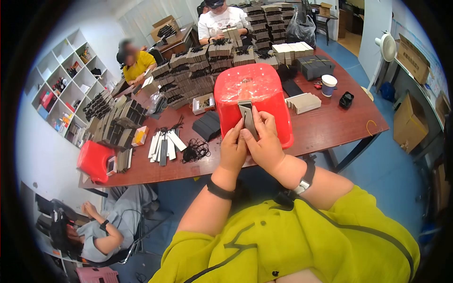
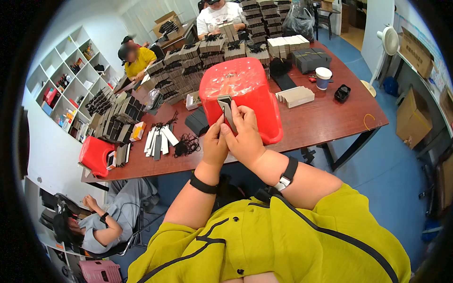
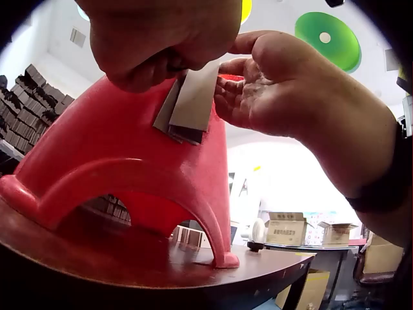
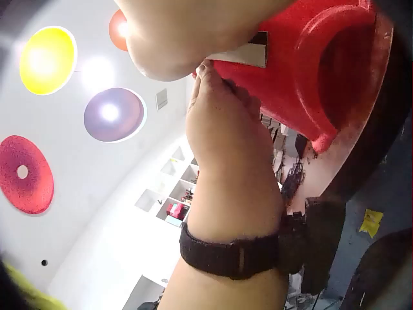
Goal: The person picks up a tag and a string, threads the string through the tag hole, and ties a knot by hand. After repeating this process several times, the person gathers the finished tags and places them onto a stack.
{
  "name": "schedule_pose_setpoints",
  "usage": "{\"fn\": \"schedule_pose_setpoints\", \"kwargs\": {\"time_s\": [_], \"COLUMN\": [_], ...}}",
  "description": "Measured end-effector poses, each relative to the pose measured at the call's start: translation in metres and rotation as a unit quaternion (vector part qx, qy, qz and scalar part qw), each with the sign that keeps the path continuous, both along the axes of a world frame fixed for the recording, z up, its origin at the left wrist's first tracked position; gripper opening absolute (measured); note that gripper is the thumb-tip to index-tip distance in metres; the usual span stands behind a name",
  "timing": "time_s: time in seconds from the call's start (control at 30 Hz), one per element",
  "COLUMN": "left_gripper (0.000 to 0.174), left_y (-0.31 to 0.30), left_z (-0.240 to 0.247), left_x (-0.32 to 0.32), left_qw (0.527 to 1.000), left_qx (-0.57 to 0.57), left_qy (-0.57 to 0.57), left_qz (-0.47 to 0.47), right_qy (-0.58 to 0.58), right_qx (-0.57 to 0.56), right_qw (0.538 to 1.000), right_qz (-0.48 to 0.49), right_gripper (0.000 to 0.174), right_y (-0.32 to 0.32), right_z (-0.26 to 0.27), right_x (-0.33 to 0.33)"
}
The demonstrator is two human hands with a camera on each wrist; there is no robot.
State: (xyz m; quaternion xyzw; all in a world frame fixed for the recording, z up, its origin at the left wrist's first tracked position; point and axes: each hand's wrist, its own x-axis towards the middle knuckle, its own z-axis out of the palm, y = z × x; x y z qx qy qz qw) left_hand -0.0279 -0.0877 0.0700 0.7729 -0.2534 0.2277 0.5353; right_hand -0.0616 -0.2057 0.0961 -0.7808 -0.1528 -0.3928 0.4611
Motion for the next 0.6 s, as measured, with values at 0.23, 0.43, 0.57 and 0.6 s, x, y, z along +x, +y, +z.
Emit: {"fn": "schedule_pose_setpoints", "kwargs": {"time_s": [0.23, 0.43, 0.57, 0.6], "left_gripper": [0.029, 0.028, 0.029, 0.029], "left_y": [-0.004, 0.0, 0.001, 0.0], "left_z": [0.002, -0.015, -0.021, -0.015], "left_x": [-0.005, 0.005, 0.006, 0.003], "left_qw": [1.0, 0.998, 0.994, 0.994], "left_qx": [-0.026, -0.05, -0.082, -0.08], "left_qy": [0.004, 0.032, 0.059, 0.059], "left_qz": [-0.015, -0.029, -0.044, -0.045], "right_qy": [-0.028, -0.033, -0.059, -0.06], "right_qx": [-0.071, -0.102, -0.021, -0.019], "right_qw": [0.997, 0.992, 0.997, 0.997], "right_qz": [-0.032, -0.063, -0.035, -0.037], "right_gripper": [0.061, 0.06, 0.043, 0.043], "right_y": [0.004, 0.004, 0.001, 0.001], "right_z": [0.004, 0.003, 0.002, 0.002], "right_x": [-0.012, -0.015, -0.012, -0.012]}}
